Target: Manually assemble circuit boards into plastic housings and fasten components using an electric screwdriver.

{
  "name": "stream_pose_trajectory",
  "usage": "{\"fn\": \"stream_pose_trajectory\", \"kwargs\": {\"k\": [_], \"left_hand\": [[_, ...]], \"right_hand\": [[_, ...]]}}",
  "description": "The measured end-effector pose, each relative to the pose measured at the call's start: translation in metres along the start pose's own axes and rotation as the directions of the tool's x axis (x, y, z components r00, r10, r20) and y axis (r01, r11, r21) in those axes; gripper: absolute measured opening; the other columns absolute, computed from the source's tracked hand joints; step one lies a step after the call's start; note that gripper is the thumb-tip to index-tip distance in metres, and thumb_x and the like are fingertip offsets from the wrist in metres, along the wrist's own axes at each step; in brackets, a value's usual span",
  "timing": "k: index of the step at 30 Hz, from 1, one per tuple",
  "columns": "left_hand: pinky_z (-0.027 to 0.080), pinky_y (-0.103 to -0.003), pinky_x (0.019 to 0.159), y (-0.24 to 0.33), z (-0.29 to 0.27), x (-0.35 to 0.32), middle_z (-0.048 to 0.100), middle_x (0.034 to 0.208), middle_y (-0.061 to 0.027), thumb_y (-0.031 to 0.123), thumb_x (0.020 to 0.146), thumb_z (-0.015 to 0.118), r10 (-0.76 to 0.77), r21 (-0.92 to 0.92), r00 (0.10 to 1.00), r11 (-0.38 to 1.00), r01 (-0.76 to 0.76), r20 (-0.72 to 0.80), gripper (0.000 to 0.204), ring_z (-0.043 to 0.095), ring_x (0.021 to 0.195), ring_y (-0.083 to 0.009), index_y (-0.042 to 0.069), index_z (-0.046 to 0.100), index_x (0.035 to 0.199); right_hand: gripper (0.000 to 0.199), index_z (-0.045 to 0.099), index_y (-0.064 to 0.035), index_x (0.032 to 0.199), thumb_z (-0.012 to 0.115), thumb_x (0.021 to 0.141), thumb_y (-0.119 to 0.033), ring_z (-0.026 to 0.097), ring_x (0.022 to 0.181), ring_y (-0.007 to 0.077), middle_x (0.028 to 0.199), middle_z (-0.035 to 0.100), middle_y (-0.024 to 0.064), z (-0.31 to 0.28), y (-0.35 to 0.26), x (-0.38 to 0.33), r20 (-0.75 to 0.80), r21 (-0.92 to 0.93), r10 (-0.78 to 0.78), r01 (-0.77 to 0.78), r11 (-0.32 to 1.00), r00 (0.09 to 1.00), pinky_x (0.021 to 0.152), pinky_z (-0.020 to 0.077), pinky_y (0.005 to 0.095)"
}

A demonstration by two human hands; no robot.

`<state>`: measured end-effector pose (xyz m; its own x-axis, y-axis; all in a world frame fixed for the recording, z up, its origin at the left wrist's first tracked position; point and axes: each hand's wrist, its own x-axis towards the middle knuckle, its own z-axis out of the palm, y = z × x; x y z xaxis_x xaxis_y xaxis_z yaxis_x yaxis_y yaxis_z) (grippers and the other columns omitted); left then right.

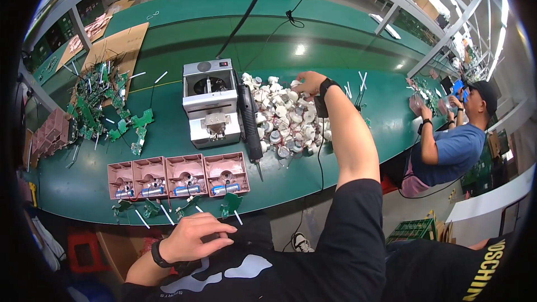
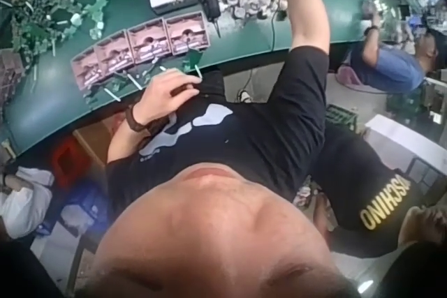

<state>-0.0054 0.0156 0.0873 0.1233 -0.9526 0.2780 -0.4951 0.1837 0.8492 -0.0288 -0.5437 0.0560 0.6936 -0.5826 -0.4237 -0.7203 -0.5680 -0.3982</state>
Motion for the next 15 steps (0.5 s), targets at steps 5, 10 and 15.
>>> {"fn": "stream_pose_trajectory", "kwargs": {"k": [5, 10, 15], "left_hand": [[0.055, -0.033, 0.070, -0.004, -0.006, 0.004, 0.075, 0.083, -0.0033, 0.011, 0.084, 0.086, -0.001, -0.031, 1.000, 1.000, 0.002, 0.028, 0.025, 0.069, 0.075, -0.0190, 0.009, 0.080, 0.108], [0.054, -0.031, 0.071, 0.006, -0.015, 0.023, 0.076, 0.092, -0.0046, 0.011, 0.091, 0.081, -0.145, -0.275, 0.988, 0.950, 0.151, 0.043, 0.021, 0.068, 0.077, -0.0145, 0.005, 0.078, 0.111], [0.053, -0.028, 0.084, -0.010, -0.001, 0.103, 0.066, 0.097, -0.0013, 0.029, 0.107, 0.064, -0.409, -0.909, 0.909, 0.343, 0.236, 0.081, 0.035, 0.062, 0.086, -0.0120, 0.000, 0.066, 0.125]], "right_hand": [[0.045, 0.062, -0.0053, 0.129, 0.082, 0.092, -0.021, 0.070, 0.075, 0.0143, 0.090, 0.074, 0.0071, -0.012, -0.003, -0.024, -0.141, 0.300, -0.123, 0.161, 0.940, 0.982, 0.065, 0.0595, 0.0314], [0.041, 0.061, -0.0039, 0.131, 0.079, 0.095, -0.016, 0.067, 0.079, 0.0130, 0.096, 0.073, 0.0061, -0.060, -0.048, -0.078, -0.236, 0.397, -0.217, 0.298, 0.868, 0.947, 0.067, 0.0564, 0.0299], [0.041, 0.061, -0.0015, 0.130, 0.078, 0.096, -0.017, 0.065, 0.083, 0.0112, 0.102, 0.072, 0.0049, -0.088, -0.076, -0.127, -0.351, 0.400, -0.364, 0.489, 0.775, 0.863, 0.066, 0.0543, 0.0283]]}}
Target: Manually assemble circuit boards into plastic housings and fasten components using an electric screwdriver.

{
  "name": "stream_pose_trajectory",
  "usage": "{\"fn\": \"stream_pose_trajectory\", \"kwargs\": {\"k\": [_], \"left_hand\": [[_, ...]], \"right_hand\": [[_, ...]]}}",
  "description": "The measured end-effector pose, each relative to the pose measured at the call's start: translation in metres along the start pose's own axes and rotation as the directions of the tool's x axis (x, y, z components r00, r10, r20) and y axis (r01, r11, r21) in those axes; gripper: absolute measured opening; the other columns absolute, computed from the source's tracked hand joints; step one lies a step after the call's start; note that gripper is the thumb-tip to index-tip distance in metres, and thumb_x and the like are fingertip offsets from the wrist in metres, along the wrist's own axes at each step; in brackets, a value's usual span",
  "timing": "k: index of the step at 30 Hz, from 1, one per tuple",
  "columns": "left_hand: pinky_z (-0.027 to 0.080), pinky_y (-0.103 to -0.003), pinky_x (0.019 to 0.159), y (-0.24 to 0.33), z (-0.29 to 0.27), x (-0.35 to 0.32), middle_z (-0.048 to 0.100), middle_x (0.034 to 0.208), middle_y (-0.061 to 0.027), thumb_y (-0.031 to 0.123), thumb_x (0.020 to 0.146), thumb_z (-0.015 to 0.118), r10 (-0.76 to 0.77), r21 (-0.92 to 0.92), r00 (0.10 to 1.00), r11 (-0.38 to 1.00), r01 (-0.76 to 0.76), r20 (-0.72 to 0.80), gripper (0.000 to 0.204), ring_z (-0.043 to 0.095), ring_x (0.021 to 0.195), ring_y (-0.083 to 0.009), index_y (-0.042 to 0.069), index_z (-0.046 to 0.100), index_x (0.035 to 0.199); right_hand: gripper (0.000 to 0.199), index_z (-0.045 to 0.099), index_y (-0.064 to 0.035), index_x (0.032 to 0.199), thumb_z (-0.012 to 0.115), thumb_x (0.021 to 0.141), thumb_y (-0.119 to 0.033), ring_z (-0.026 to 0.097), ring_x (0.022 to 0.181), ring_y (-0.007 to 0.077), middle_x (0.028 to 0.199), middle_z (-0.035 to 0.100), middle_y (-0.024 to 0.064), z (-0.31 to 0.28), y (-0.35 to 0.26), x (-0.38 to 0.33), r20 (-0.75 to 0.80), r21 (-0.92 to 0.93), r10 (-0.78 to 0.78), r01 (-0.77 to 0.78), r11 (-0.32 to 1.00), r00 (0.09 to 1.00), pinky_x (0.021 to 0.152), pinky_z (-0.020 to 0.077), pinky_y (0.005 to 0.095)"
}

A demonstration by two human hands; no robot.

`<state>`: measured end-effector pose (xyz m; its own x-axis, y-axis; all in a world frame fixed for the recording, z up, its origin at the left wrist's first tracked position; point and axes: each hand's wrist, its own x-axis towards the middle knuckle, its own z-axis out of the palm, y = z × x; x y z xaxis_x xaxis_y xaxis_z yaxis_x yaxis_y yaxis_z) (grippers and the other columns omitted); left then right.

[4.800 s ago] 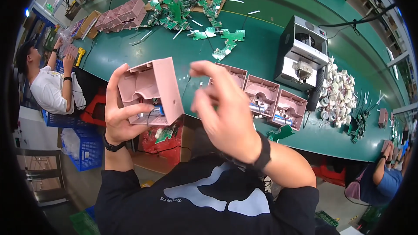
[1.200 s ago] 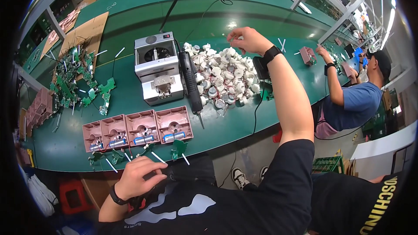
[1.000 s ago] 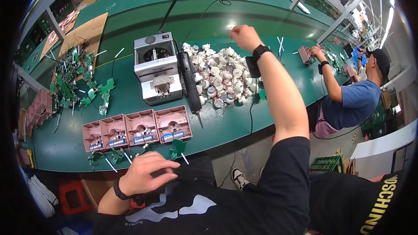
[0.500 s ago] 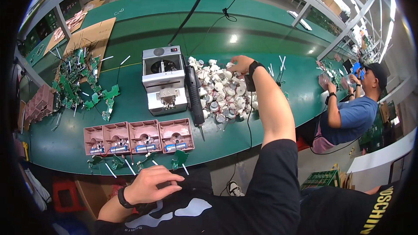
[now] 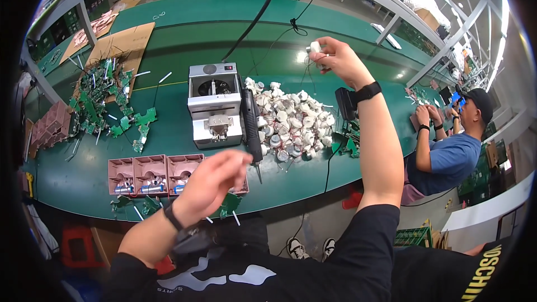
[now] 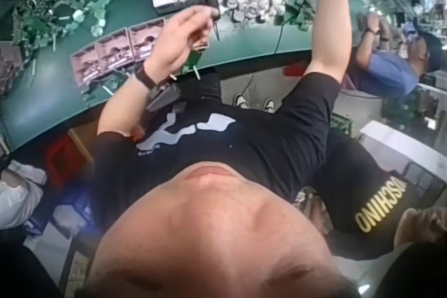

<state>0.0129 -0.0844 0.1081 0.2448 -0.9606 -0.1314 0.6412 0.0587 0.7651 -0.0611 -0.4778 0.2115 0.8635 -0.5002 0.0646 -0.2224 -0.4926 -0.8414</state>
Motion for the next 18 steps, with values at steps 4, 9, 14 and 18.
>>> {"fn": "stream_pose_trajectory", "kwargs": {"k": [4, 9, 14, 18], "left_hand": [[0.053, -0.031, 0.087, 0.001, 0.016, 0.066, 0.065, 0.099, -0.0031, 0.039, 0.109, 0.060, -0.063, -0.161, 0.997, 0.985, 0.056, -0.039, 0.043, 0.061, 0.093, -0.0119, 0.000, 0.065, 0.126], [0.054, -0.038, 0.099, -0.019, 0.032, 0.130, 0.061, 0.126, -0.0149, 0.048, 0.109, 0.055, -0.256, -0.409, 0.959, 0.893, 0.188, -0.118, 0.064, 0.062, 0.115, -0.0248, -0.004, 0.046, 0.145], [0.055, -0.041, 0.103, -0.031, 0.041, 0.155, 0.055, 0.137, -0.0236, 0.052, 0.109, 0.052, -0.453, -0.671, 0.864, 0.713, 0.204, -0.218, 0.077, 0.062, 0.122, -0.0349, -0.003, 0.027, 0.156], [0.060, -0.040, 0.095, -0.028, 0.044, 0.168, 0.060, 0.123, -0.0181, 0.048, 0.107, 0.057, -0.302, -0.728, 0.936, 0.681, 0.079, -0.182, 0.065, 0.062, 0.122, -0.0308, -0.003, 0.044, 0.145]], "right_hand": [[0.040, 0.061, -0.0001, 0.129, 0.077, 0.097, -0.017, 0.064, 0.085, 0.0101, 0.103, 0.070, 0.0043, 0.009, -0.032, -0.015, -0.049, -0.062, -0.077, 0.074, 0.995, 0.996, 0.067, 0.0544, 0.0277], [0.039, 0.061, 0.0008, 0.128, 0.077, 0.097, -0.017, 0.064, 0.084, 0.0097, 0.103, 0.069, 0.0036, 0.019, -0.042, -0.039, -0.055, -0.097, -0.125, 0.119, 0.988, 0.991, 0.068, 0.0544, 0.0267], [0.037, 0.062, 0.0012, 0.127, 0.076, 0.097, -0.014, 0.064, 0.084, 0.0093, 0.102, 0.069, 0.0028, 0.019, -0.071, -0.057, -0.043, 0.016, -0.182, 0.183, 0.983, 0.982, 0.067, 0.0545, 0.0262], [0.037, 0.062, 0.0007, 0.127, 0.077, 0.095, -0.012, 0.065, 0.085, 0.0088, 0.103, 0.070, 0.0027, 0.024, -0.092, -0.073, 0.093, 0.037, -0.149, 0.147, 0.988, 0.984, 0.069, 0.0546, 0.0257]]}}
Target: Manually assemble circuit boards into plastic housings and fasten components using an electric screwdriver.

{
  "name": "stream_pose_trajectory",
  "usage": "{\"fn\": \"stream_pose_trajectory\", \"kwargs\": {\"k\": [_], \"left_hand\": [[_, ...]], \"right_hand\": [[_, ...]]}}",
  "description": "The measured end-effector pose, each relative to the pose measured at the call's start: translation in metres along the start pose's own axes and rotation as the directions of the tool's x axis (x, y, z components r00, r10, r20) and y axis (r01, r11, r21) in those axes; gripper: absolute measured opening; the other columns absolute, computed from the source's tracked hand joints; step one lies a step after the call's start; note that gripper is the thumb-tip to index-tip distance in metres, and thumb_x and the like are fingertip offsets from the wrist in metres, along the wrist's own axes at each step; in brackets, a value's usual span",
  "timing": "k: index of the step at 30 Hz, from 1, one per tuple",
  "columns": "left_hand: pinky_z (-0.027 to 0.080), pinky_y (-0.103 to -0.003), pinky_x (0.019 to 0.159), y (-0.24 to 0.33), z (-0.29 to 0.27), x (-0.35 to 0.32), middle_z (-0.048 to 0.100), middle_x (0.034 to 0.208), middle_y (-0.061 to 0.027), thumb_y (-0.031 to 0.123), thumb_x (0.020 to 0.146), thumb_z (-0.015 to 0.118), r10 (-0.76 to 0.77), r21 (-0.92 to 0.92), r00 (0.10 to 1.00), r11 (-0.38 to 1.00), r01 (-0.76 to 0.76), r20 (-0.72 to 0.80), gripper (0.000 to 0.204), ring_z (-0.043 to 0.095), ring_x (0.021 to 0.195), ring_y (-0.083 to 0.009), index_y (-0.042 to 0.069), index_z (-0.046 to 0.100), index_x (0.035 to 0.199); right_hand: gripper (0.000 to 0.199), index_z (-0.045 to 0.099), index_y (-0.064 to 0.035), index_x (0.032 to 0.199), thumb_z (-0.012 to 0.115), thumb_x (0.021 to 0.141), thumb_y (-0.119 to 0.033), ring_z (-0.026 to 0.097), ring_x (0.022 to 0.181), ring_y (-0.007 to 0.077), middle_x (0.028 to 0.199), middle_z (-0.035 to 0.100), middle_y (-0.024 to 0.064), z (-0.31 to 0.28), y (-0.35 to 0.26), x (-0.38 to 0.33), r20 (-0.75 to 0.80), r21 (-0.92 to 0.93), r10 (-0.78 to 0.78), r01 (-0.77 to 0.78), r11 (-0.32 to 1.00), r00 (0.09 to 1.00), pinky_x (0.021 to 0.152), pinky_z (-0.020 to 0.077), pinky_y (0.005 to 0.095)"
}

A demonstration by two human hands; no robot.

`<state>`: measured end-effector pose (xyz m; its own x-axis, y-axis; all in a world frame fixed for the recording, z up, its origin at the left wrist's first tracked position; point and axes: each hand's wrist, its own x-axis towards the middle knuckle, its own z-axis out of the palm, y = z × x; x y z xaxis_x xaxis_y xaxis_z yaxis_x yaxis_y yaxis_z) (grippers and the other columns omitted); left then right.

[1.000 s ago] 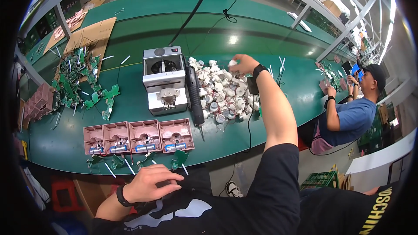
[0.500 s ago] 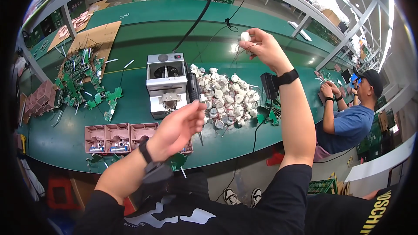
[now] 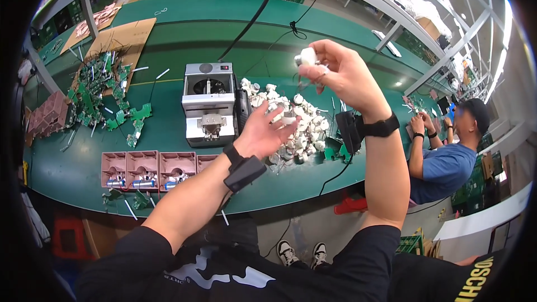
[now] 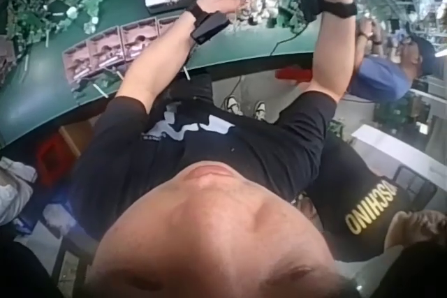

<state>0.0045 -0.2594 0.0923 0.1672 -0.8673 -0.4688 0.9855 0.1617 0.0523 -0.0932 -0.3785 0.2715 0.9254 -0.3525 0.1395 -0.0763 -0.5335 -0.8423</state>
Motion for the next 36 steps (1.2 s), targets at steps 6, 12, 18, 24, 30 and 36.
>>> {"fn": "stream_pose_trajectory", "kwargs": {"k": [6, 12, 18, 24, 30, 36], "left_hand": [[0.058, -0.035, 0.079, 0.027, -0.024, -0.016, 0.061, 0.102, -0.0089, 0.039, 0.110, 0.055, -0.047, -0.037, 0.939, 0.997, 0.063, 0.339, 0.042, 0.064, 0.099, -0.0234, -0.001, 0.059, 0.123], [0.050, -0.031, 0.076, 0.030, -0.044, -0.066, 0.058, 0.097, -0.0057, 0.031, 0.110, 0.056, 0.088, -0.173, 0.949, 0.984, -0.036, 0.304, 0.032, 0.053, 0.081, -0.0169, 0.001, 0.062, 0.120], [0.054, -0.036, 0.088, 0.020, -0.055, -0.104, 0.062, 0.104, -0.0082, 0.035, 0.110, 0.056, 0.003, -0.141, 0.951, 0.989, 0.043, 0.309, 0.034, 0.062, 0.098, -0.0225, 0.003, 0.062, 0.120], [0.059, -0.046, 0.091, 0.015, -0.046, -0.134, 0.066, 0.121, -0.0138, 0.035, 0.110, 0.056, 0.028, -0.124, 0.938, 0.992, 0.016, 0.345, 0.036, 0.065, 0.117, -0.0313, 0.005, 0.061, 0.130], [0.060, -0.045, 0.085, 0.026, -0.089, -0.151, 0.064, 0.128, -0.0149, 0.030, 0.111, 0.053, -0.082, -0.214, 0.966, 0.967, 0.136, 0.246, 0.037, 0.065, 0.113, -0.0306, 0.008, 0.056, 0.140], [0.060, -0.042, 0.084, 0.019, -0.119, -0.185, 0.062, 0.133, -0.0143, 0.025, 0.112, 0.050, -0.202, -0.046, 0.937, 0.974, 0.224, 0.284, 0.037, 0.065, 0.110, -0.0286, 0.010, 0.051, 0.147]], "right_hand": [[0.039, 0.062, 0.0000, 0.126, 0.079, 0.093, -0.012, 0.064, 0.085, 0.0070, 0.102, 0.070, 0.0023, 0.035, -0.001, -0.011, 0.029, -0.145, -0.052, 0.056, 0.988, 0.998, 0.069, 0.0529, 0.0237], [0.040, 0.061, -0.0002, 0.127, 0.079, 0.093, -0.011, 0.064, 0.086, 0.0070, 0.103, 0.070, 0.0034, 0.078, -0.003, -0.027, -0.168, -0.257, -0.353, 0.305, 0.917, 0.920, 0.070, 0.0527, 0.0225], [0.042, 0.063, -0.0010, 0.123, 0.084, 0.088, -0.011, 0.068, 0.091, 0.0112, 0.106, 0.071, 0.0071, 0.110, -0.038, -0.053, -0.401, -0.015, -0.371, 0.399, 0.917, 0.838, 0.077, 0.0550, 0.0267], [0.051, 0.067, 0.0007, 0.120, 0.088, 0.075, -0.009, 0.071, 0.098, 0.0277, 0.112, 0.071, 0.0131, 0.150, 0.013, -0.073, 0.021, -0.528, -0.507, 0.440, 0.726, 0.862, 0.088, 0.0568, 0.0401], [0.044, 0.070, -0.0004, 0.120, 0.087, 0.081, -0.013, 0.072, 0.097, 0.0255, 0.108, 0.074, 0.0126, 0.093, 0.042, -0.068, 0.158, -0.167, -0.247, 0.272, 0.948, 0.956, 0.090, 0.0565, 0.0408], [0.042, 0.074, -0.0022, 0.118, 0.080, 0.088, -0.031, 0.076, 0.096, 0.0327, 0.106, 0.078, 0.0183, 0.009, 0.181, 0.039, -0.195, -0.559, 0.132, -0.221, 0.799, 0.972, 0.087, 0.0586, 0.0405]]}}
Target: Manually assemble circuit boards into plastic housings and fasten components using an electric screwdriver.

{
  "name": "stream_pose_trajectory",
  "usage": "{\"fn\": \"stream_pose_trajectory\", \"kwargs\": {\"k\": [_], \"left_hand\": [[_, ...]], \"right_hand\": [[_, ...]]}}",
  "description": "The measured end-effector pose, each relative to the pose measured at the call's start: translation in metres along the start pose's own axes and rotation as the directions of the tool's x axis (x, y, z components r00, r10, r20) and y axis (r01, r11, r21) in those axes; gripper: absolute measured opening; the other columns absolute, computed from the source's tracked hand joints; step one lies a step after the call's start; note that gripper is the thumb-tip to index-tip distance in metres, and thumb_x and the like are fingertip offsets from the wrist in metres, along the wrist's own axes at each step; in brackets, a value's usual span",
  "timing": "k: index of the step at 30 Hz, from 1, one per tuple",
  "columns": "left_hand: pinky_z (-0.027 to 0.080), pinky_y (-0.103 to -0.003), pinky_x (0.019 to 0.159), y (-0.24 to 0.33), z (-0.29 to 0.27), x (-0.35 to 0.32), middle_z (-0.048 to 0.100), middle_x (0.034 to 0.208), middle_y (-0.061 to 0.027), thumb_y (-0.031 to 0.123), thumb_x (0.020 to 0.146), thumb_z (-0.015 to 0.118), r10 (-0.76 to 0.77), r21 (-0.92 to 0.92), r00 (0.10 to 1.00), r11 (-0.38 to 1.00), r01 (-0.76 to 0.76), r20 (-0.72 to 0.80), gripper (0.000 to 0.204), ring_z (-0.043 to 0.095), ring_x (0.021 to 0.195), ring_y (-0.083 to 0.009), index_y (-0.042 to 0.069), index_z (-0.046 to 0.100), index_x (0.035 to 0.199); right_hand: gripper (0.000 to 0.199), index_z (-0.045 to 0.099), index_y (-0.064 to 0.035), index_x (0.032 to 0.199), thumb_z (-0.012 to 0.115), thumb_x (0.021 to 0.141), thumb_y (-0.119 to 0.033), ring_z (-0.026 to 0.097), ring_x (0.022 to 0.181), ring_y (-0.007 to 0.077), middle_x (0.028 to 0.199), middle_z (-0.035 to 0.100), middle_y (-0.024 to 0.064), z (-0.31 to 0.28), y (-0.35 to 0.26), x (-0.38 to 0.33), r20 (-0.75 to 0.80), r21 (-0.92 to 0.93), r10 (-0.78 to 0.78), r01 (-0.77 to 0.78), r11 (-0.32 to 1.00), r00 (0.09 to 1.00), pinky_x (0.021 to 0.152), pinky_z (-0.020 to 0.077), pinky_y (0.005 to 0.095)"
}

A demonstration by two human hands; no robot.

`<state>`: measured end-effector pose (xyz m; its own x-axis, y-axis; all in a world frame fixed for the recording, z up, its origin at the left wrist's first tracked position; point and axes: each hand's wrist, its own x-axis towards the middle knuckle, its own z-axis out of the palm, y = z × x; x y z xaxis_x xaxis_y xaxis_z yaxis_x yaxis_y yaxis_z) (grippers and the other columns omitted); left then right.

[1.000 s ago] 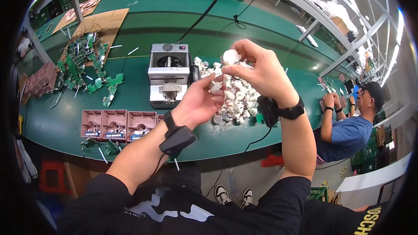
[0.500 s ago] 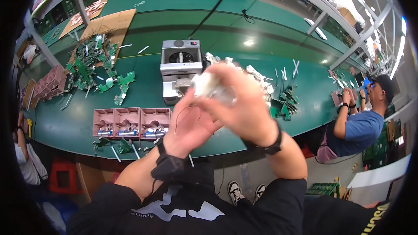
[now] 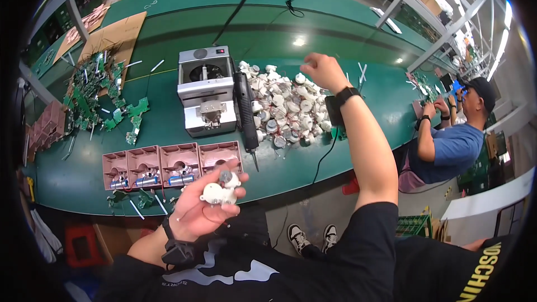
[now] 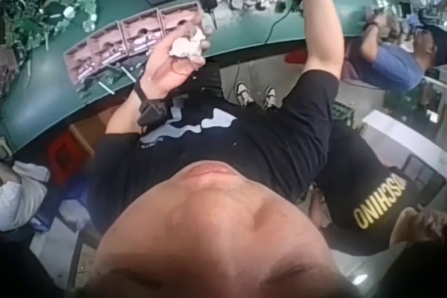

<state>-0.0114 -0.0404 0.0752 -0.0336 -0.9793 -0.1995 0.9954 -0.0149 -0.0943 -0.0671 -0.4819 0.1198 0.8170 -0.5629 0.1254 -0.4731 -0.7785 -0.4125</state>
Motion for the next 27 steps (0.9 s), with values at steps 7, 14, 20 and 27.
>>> {"fn": "stream_pose_trajectory", "kwargs": {"k": [7, 14, 20, 27], "left_hand": [[0.060, -0.042, 0.086, 0.002, -0.008, -0.044, 0.061, 0.133, -0.0143, 0.023, 0.113, 0.049, 0.059, 0.092, 0.995, 0.994, -0.052, -0.076, 0.033, 0.064, 0.112, -0.0274, 0.009, 0.053, 0.142], [0.062, -0.041, 0.085, 0.026, -0.036, -0.061, 0.062, 0.126, -0.0132, 0.026, 0.112, 0.051, 0.000, 0.026, 0.992, 1.000, -0.003, 0.123, 0.028, 0.066, 0.108, -0.0252, 0.007, 0.057, 0.131], [0.064, -0.035, 0.073, 0.024, -0.027, -0.061, 0.062, 0.120, -0.0111, 0.028, 0.111, 0.055, 0.020, 0.199, 0.998, 0.980, -0.009, -0.053, 0.028, 0.069, 0.102, -0.0236, 0.006, 0.059, 0.127], [0.060, -0.030, 0.064, 0.018, -0.021, -0.068, 0.062, 0.120, -0.0097, 0.028, 0.111, 0.055, 0.002, 0.302, 0.997, 0.953, 0.023, -0.080, 0.028, 0.068, 0.098, -0.0183, 0.005, 0.061, 0.124]], "right_hand": [[0.058, 0.074, -0.0015, 0.123, 0.082, 0.083, -0.042, 0.072, 0.110, 0.0399, 0.114, 0.076, 0.0221, 0.075, 0.073, 0.049, 0.226, -0.371, 0.154, -0.061, 0.927, 0.962, 0.097, 0.0566, 0.0466], [0.045, 0.070, 0.0020, 0.127, 0.078, 0.091, -0.025, 0.074, 0.107, 0.0275, 0.115, 0.077, 0.0150, 0.040, 0.048, 0.034, -0.136, 0.420, 0.173, -0.101, 0.902, 0.976, 0.097, 0.0575, 0.0411], [0.040, 0.062, 0.0044, 0.134, 0.069, 0.102, -0.018, 0.071, 0.108, 0.0220, 0.122, 0.070, 0.0106, -0.008, -0.021, -0.012, -0.264, 0.835, 0.125, 0.162, 0.525, 0.956, 0.100, 0.0563, 0.0374], [0.039, 0.061, 0.0024, 0.134, 0.070, 0.100, -0.015, 0.071, 0.108, 0.0210, 0.123, 0.069, 0.0096, -0.007, -0.049, -0.046, -0.048, 0.841, 0.080, -0.003, 0.540, 0.996, 0.099, 0.0579, 0.0383]]}}
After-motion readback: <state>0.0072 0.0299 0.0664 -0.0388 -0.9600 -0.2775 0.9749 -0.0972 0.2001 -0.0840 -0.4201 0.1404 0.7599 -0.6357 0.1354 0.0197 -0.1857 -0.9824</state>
